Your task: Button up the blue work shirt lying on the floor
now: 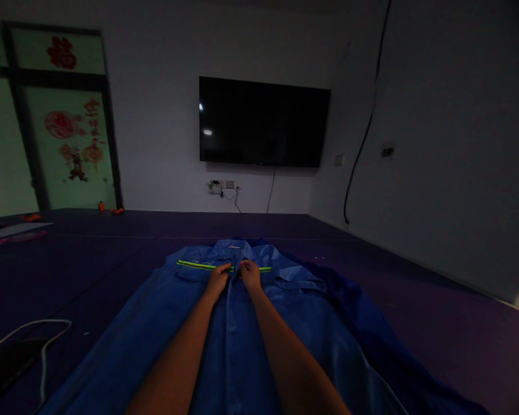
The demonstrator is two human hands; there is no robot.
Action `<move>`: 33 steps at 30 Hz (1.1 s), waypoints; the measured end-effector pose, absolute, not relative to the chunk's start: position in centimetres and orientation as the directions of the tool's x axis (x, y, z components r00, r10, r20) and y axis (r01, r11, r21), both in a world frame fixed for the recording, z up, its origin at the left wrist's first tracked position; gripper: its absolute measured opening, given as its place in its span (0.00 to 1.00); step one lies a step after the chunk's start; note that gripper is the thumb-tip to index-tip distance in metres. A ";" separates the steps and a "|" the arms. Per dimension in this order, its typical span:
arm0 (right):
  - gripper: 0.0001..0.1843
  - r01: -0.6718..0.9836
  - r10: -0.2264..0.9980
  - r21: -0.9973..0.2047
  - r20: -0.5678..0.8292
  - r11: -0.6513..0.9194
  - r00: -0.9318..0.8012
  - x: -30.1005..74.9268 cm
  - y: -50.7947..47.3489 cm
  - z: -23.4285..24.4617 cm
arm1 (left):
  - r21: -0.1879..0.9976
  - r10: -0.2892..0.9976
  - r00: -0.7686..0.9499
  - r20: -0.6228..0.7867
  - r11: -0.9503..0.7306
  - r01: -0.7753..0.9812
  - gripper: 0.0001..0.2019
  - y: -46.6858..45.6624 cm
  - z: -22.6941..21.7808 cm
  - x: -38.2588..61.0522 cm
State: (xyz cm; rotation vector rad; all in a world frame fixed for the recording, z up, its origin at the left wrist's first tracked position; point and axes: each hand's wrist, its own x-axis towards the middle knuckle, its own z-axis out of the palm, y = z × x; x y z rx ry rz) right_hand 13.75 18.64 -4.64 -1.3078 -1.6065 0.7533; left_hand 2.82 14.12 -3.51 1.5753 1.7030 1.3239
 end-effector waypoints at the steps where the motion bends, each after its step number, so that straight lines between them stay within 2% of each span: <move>1: 0.17 0.408 0.964 -0.876 0.263 0.255 -0.039 13.7 18.7 -4.7 | 0.877 0.937 -0.240 0.256 -0.120 0.466 0.24 14.1 -3.5 2.8; 8: 0.16 0.386 0.962 -0.882 0.262 0.270 -0.074 13.7 19.2 -5.0 | 0.929 0.934 -0.270 0.234 -0.133 0.345 0.22 14.2 -3.6 2.7; 14: 0.14 0.166 0.944 -0.930 0.330 0.328 -0.021 13.2 19.4 -5.8 | 0.981 0.916 -0.352 0.191 -0.188 0.043 0.21 14.8 -4.0 2.8; 19: 0.17 0.117 0.932 -0.926 0.361 0.360 -0.006 13.0 19.5 -6.2 | 0.976 0.934 -0.329 0.140 -0.186 -0.115 0.18 14.7 -4.1 2.8; 26: 0.09 0.196 0.917 -0.898 0.398 0.395 -0.023 13.1 19.8 -6.7 | 0.981 0.943 -0.317 0.098 -0.145 -0.127 0.18 14.5 -3.9 2.8; 33: 0.16 0.194 0.928 -0.913 0.372 0.359 0.032 13.1 20.4 -7.0 | 0.985 0.950 -0.304 0.070 -0.114 -0.133 0.17 14.6 -3.9 2.9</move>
